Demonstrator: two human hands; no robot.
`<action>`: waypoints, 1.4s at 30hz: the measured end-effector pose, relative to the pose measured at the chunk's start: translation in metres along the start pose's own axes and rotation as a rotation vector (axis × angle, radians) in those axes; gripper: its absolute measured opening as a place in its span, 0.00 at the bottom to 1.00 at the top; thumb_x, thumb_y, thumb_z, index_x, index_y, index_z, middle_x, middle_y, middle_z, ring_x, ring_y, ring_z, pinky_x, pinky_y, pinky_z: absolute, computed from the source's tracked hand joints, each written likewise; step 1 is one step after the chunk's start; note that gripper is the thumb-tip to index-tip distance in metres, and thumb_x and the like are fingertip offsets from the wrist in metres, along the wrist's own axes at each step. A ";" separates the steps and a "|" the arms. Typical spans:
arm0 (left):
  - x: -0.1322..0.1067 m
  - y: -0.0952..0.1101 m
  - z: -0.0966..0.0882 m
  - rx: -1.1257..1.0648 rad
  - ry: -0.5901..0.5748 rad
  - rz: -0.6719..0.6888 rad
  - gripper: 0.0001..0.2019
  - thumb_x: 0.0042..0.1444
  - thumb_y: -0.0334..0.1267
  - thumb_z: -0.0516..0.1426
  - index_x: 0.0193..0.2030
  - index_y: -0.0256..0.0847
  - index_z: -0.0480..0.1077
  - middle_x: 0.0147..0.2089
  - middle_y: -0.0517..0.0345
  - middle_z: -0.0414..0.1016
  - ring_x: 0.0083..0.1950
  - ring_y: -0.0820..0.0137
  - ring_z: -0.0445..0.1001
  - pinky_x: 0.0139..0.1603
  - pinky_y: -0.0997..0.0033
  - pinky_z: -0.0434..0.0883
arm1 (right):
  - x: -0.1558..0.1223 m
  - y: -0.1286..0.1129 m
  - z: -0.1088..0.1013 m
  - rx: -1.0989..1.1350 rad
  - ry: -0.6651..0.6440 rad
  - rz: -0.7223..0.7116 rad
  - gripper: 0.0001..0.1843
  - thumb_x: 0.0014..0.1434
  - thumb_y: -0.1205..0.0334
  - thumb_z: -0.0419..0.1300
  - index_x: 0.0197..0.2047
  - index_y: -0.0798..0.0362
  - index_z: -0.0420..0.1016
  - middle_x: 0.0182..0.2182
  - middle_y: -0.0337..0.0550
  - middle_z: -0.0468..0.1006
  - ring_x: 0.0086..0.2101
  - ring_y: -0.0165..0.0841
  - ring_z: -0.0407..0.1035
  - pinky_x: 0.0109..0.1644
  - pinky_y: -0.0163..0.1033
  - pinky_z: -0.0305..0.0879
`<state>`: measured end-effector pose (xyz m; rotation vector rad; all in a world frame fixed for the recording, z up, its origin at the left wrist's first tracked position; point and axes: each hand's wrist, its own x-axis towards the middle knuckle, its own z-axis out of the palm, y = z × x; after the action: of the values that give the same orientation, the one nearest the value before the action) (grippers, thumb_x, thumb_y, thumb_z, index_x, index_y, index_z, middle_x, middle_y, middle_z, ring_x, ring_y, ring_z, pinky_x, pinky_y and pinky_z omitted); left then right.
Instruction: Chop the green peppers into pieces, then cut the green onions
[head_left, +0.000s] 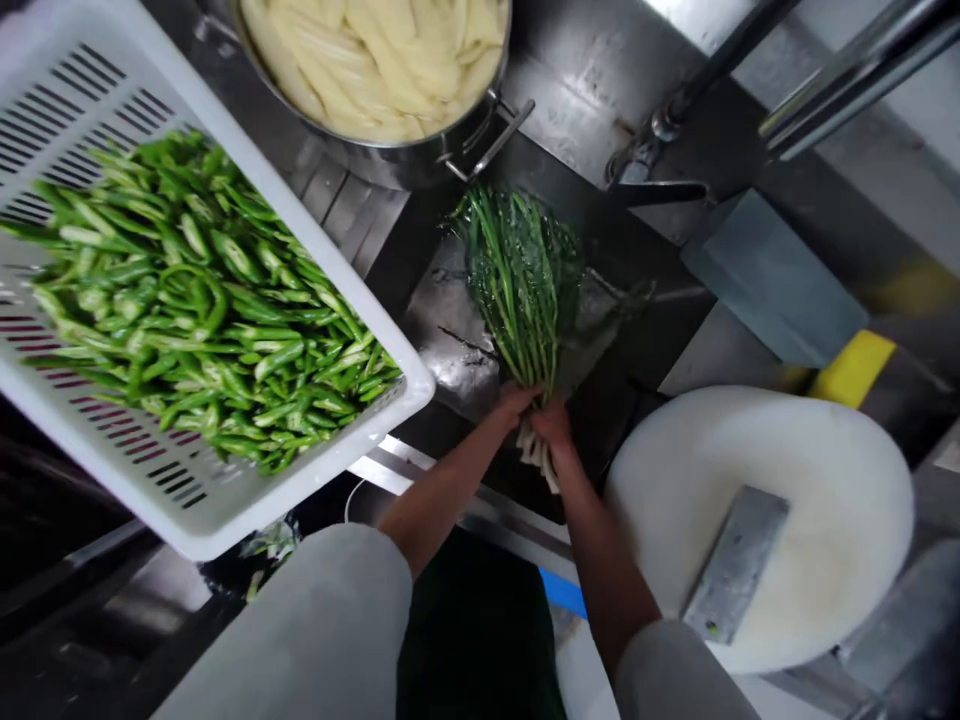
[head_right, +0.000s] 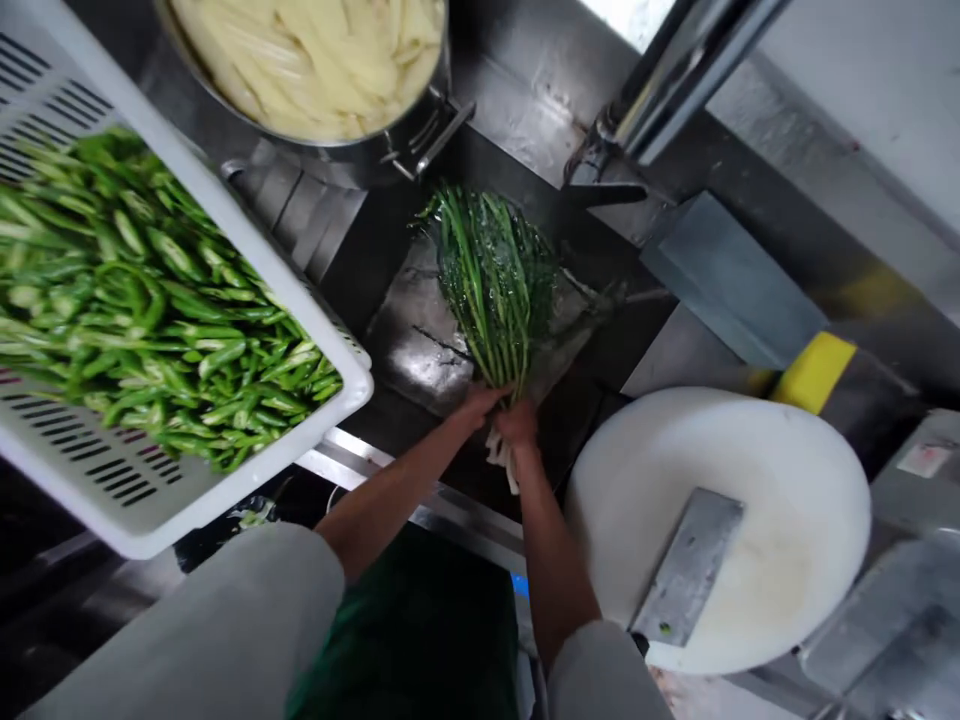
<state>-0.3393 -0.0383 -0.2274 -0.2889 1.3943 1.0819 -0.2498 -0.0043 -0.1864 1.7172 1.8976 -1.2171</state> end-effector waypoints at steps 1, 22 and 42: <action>-0.018 0.001 0.002 -0.045 -0.010 0.011 0.26 0.38 0.48 0.76 0.42 0.35 0.80 0.44 0.45 0.84 0.47 0.58 0.81 0.55 0.56 0.75 | -0.011 -0.001 -0.011 0.037 0.008 -0.006 0.27 0.52 0.57 0.63 0.56 0.53 0.73 0.45 0.53 0.82 0.45 0.44 0.77 0.45 0.43 0.72; -0.207 0.055 -0.001 -0.105 -0.681 0.155 0.22 0.41 0.51 0.74 0.33 0.32 0.81 0.33 0.52 0.82 0.33 0.70 0.80 0.40 0.72 0.77 | -0.218 -0.001 -0.151 0.602 -0.184 0.142 0.29 0.40 0.45 0.77 0.39 0.53 0.75 0.29 0.44 0.82 0.25 0.38 0.75 0.28 0.41 0.73; -0.159 0.053 -0.022 -0.329 -0.464 0.112 0.24 0.42 0.41 0.74 0.40 0.36 0.68 0.35 0.56 0.81 0.33 0.70 0.81 0.34 0.71 0.79 | -0.213 0.018 -0.112 0.749 -0.305 0.236 0.25 0.40 0.47 0.76 0.36 0.54 0.77 0.26 0.45 0.80 0.24 0.36 0.73 0.24 0.39 0.69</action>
<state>-0.3638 -0.0958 -0.0703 -0.1804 0.8260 1.3716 -0.1485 -0.0632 0.0240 1.8530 1.0788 -2.1044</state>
